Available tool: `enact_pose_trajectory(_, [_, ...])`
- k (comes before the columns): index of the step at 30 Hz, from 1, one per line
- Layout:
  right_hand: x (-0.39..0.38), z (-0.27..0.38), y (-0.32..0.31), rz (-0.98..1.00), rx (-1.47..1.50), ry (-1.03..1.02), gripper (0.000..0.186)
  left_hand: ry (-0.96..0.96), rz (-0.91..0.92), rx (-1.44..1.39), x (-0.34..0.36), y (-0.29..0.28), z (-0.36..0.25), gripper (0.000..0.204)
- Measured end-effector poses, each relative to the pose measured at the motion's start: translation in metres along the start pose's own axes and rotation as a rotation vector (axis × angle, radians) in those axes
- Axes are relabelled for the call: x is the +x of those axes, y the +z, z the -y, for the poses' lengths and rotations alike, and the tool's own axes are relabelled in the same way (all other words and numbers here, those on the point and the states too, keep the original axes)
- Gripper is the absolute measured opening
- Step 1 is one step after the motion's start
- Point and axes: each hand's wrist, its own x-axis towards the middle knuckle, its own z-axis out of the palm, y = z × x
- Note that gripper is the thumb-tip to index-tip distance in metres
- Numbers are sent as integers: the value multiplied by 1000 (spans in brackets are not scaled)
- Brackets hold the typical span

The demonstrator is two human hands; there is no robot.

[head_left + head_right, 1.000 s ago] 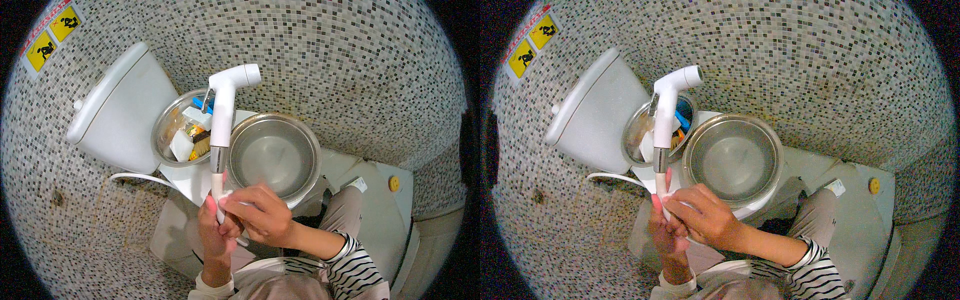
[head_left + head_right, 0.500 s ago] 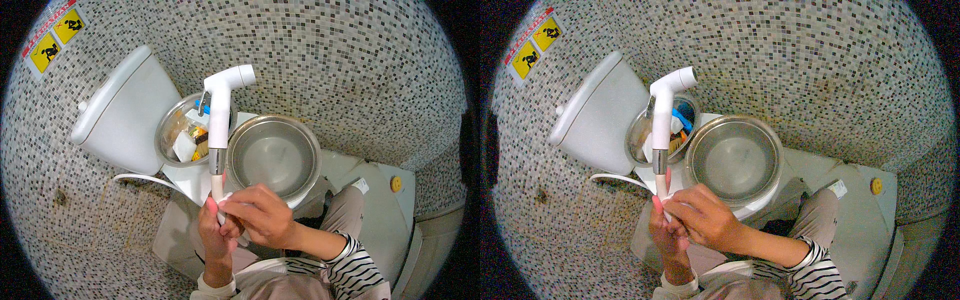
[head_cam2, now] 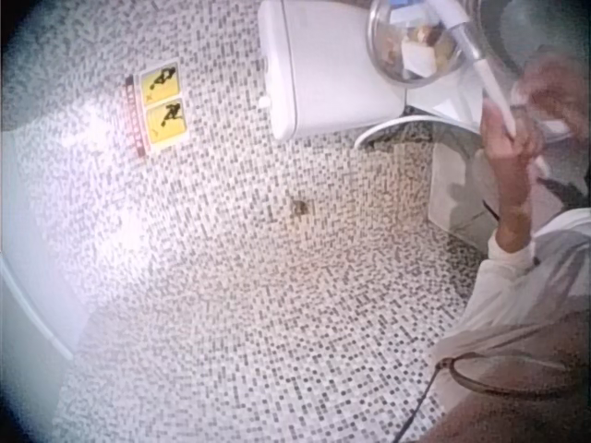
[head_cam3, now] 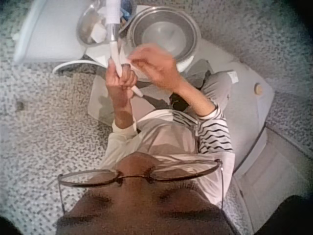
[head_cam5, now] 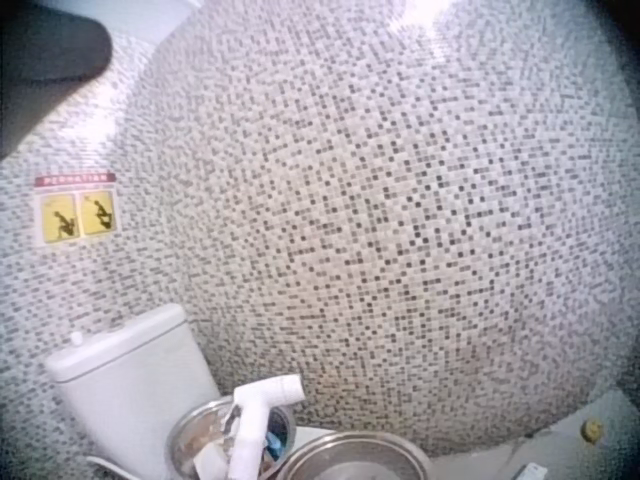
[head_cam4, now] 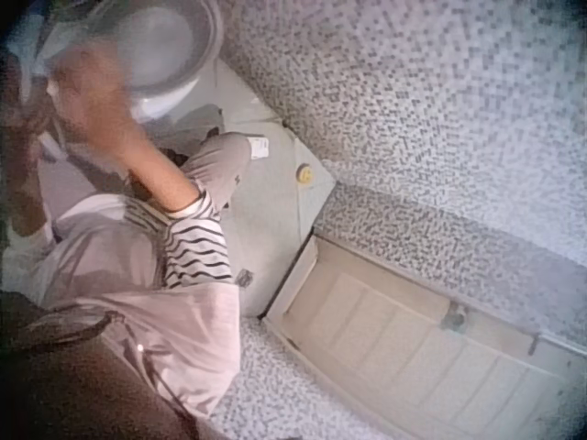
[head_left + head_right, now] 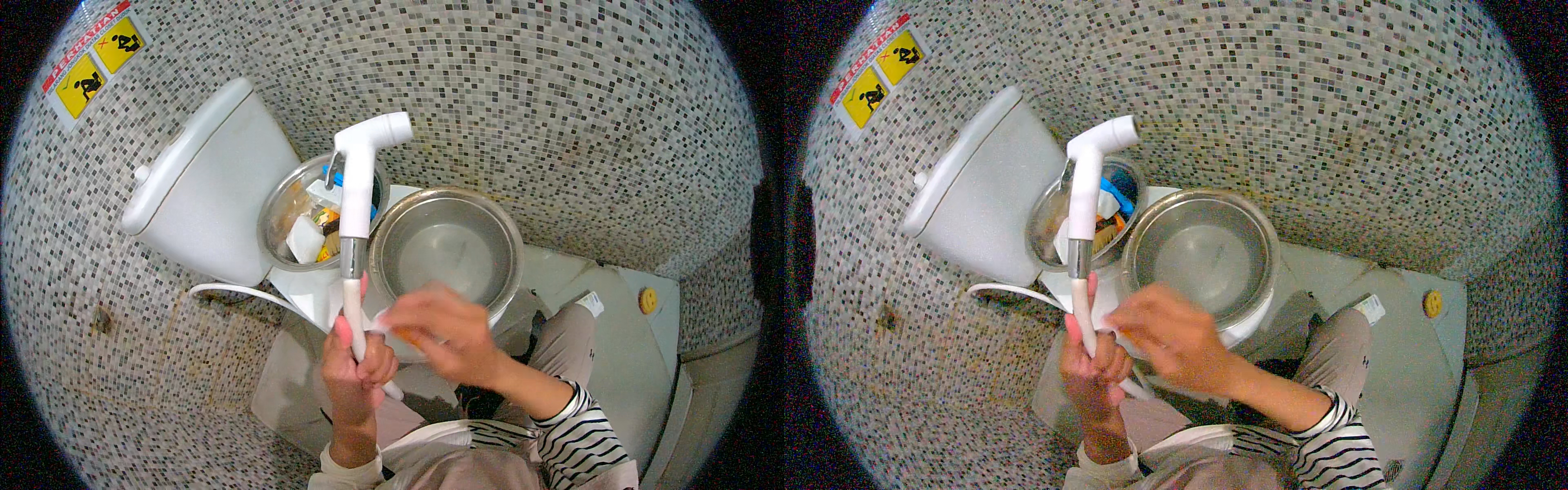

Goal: The person cleans and reassembles a bidet sprayer head and hose by hand and with a cloth.

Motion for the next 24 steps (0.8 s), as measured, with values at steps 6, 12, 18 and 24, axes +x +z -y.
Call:
enact_pose_trajectory(6, [-1, -24, -13, 125, 195, 407, 31, 152, 35, -12, 23, 29, -44, 50])
enact_pose_trajectory(12, [12, 2, 27, 385, 348, 310, 27, 298, 150, -127, 58, 66, -110, 43])
enact_pose_trajectory(18, [54, 16, 46, 383, 401, 169, 20, 332, 190, -123, 86, 90, -172, 38])
enact_pose_trajectory(24, [156, 69, 31, 448, 501, 249, 17, 346, 38, -99, 111, 132, -259, 44])
